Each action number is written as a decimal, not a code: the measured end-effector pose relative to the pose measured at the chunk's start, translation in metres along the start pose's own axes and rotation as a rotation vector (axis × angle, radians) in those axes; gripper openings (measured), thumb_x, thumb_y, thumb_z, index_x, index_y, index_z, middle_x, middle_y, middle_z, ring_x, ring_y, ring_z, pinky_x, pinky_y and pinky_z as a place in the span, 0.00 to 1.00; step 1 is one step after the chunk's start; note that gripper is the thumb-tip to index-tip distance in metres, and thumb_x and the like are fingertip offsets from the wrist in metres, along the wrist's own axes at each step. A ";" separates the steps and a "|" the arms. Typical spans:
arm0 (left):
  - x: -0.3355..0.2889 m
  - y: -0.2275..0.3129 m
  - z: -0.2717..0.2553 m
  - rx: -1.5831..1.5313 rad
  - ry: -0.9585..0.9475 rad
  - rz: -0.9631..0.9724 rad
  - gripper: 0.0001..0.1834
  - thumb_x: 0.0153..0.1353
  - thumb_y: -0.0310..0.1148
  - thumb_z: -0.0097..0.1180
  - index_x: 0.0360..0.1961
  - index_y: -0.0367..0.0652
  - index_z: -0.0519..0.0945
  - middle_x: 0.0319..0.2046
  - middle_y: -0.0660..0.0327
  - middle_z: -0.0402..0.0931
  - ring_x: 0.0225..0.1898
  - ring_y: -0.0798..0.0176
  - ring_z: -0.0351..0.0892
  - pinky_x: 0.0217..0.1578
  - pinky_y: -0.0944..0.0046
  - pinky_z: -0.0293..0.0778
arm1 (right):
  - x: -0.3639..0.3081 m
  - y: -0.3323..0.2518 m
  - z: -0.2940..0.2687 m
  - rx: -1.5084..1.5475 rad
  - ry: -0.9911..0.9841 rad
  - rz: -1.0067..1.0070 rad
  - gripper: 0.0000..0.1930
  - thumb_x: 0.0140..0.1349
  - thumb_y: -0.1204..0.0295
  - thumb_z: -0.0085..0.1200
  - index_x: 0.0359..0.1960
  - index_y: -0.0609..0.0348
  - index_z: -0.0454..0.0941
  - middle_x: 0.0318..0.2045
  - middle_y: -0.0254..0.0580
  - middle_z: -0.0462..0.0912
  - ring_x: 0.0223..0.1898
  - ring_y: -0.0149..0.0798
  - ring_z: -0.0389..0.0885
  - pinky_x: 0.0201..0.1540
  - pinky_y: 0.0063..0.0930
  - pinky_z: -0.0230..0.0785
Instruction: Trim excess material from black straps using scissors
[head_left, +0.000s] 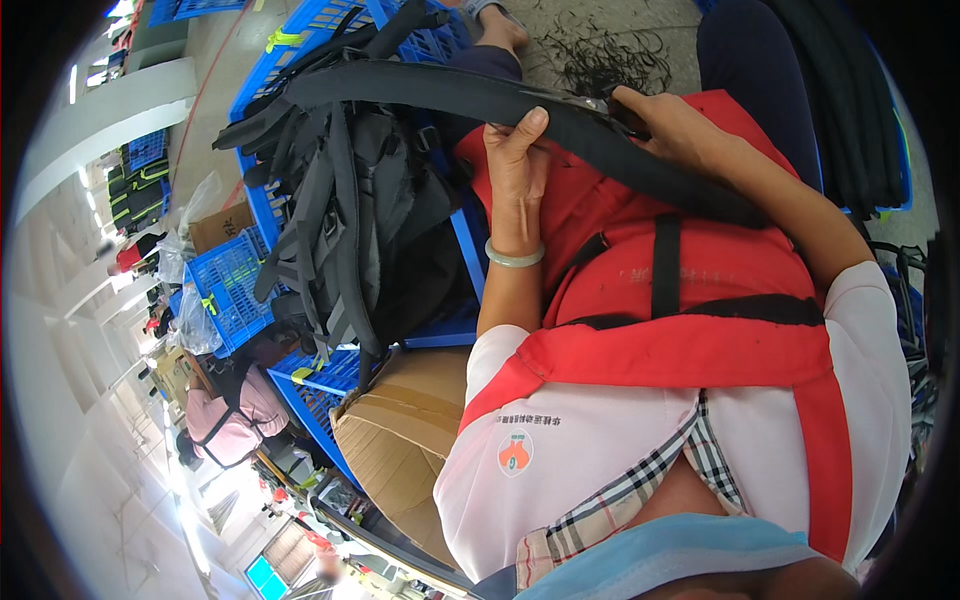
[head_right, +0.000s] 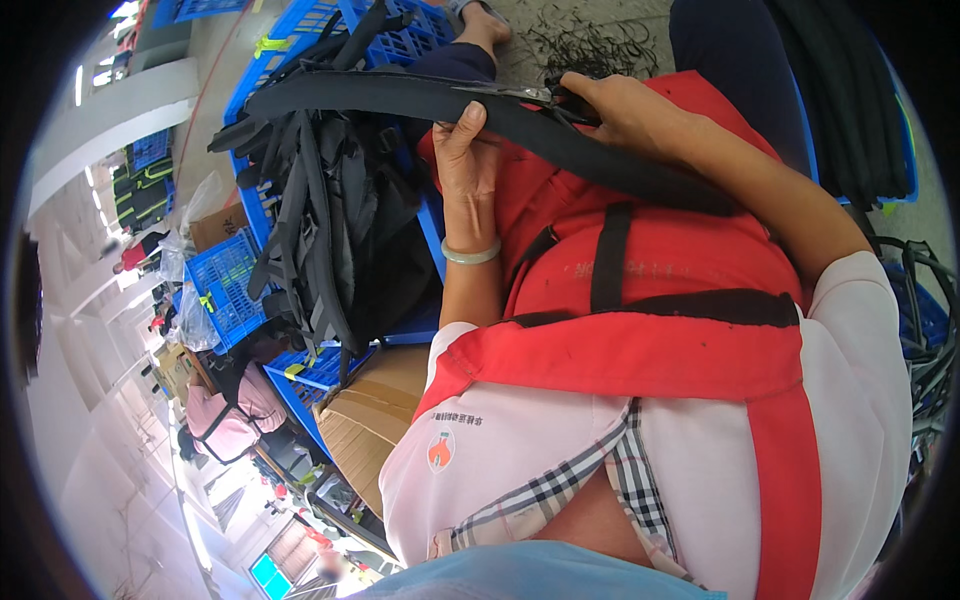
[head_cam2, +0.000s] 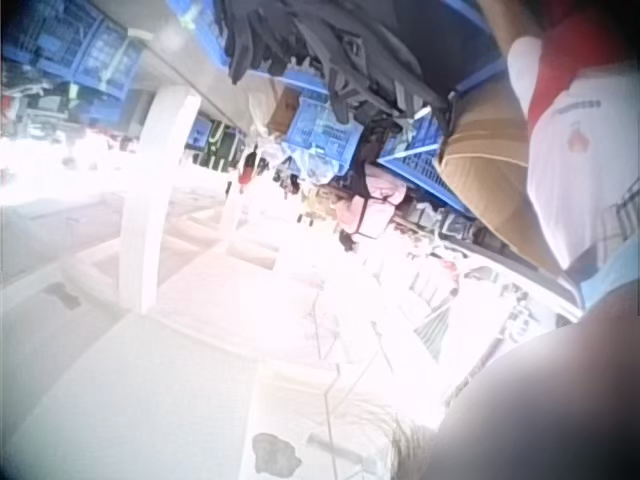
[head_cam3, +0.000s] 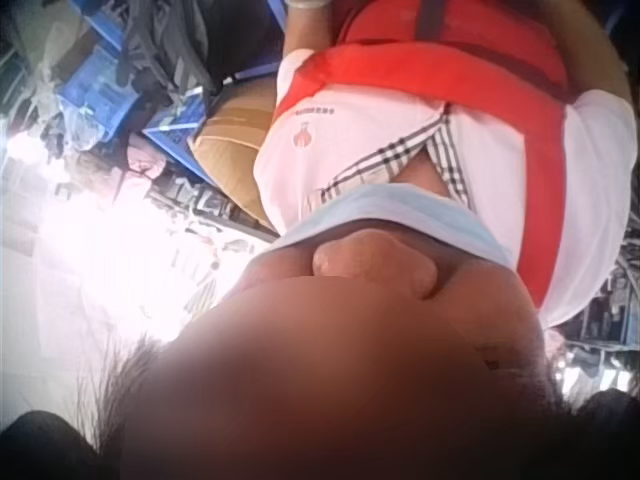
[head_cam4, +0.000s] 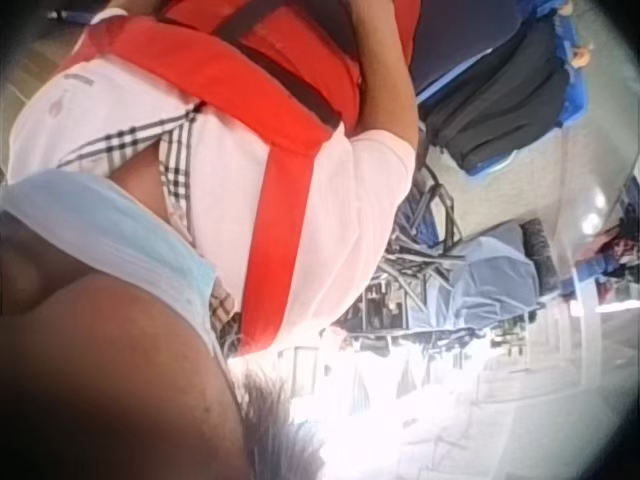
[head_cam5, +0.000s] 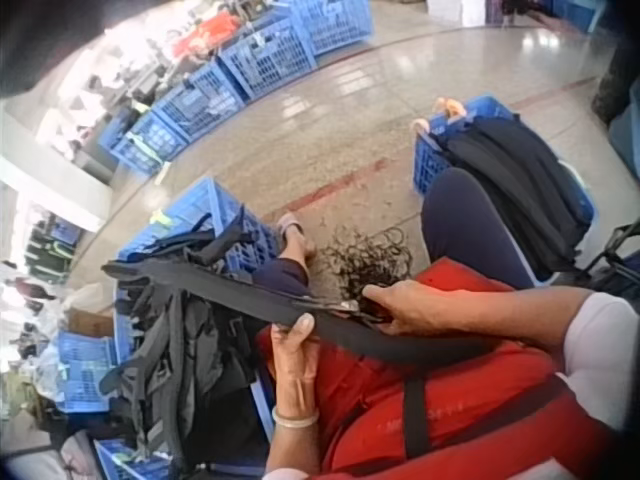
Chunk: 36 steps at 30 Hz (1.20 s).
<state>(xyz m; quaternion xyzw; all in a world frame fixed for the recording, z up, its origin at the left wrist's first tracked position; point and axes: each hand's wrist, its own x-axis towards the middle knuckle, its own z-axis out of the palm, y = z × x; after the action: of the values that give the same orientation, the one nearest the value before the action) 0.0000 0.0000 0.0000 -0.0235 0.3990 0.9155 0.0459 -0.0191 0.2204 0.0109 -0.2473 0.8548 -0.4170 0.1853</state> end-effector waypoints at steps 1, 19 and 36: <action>0.000 0.002 0.007 -0.026 0.029 -0.006 0.11 0.53 0.19 0.61 0.37 0.42 0.80 0.35 0.61 0.81 0.37 0.64 0.80 0.45 0.63 0.75 | -0.001 0.001 0.000 0.032 -0.002 -0.004 0.23 0.55 0.69 0.59 0.51 0.61 0.65 0.34 0.61 0.80 0.39 0.61 0.78 0.40 0.46 0.69; 0.002 0.003 -0.010 0.026 0.025 -0.021 0.12 0.51 0.18 0.61 0.37 0.42 0.81 0.37 0.60 0.81 0.39 0.63 0.79 0.47 0.63 0.75 | -0.008 -0.012 -0.024 0.019 -0.166 0.016 0.31 0.49 0.65 0.64 0.51 0.64 0.61 0.41 0.58 0.76 0.44 0.57 0.76 0.44 0.43 0.66; 0.000 0.008 -0.008 -0.061 0.045 -0.050 0.09 0.52 0.19 0.62 0.35 0.41 0.79 0.32 0.61 0.80 0.34 0.64 0.80 0.40 0.63 0.77 | -0.003 -0.003 -0.010 0.080 -0.103 -0.068 0.20 0.57 0.71 0.57 0.48 0.63 0.64 0.33 0.59 0.78 0.36 0.57 0.77 0.39 0.40 0.67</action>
<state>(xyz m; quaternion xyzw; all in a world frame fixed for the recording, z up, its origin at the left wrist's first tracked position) -0.0009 -0.0114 0.0009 -0.0557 0.3709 0.9251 0.0591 -0.0210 0.2270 0.0191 -0.2897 0.8179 -0.4435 0.2246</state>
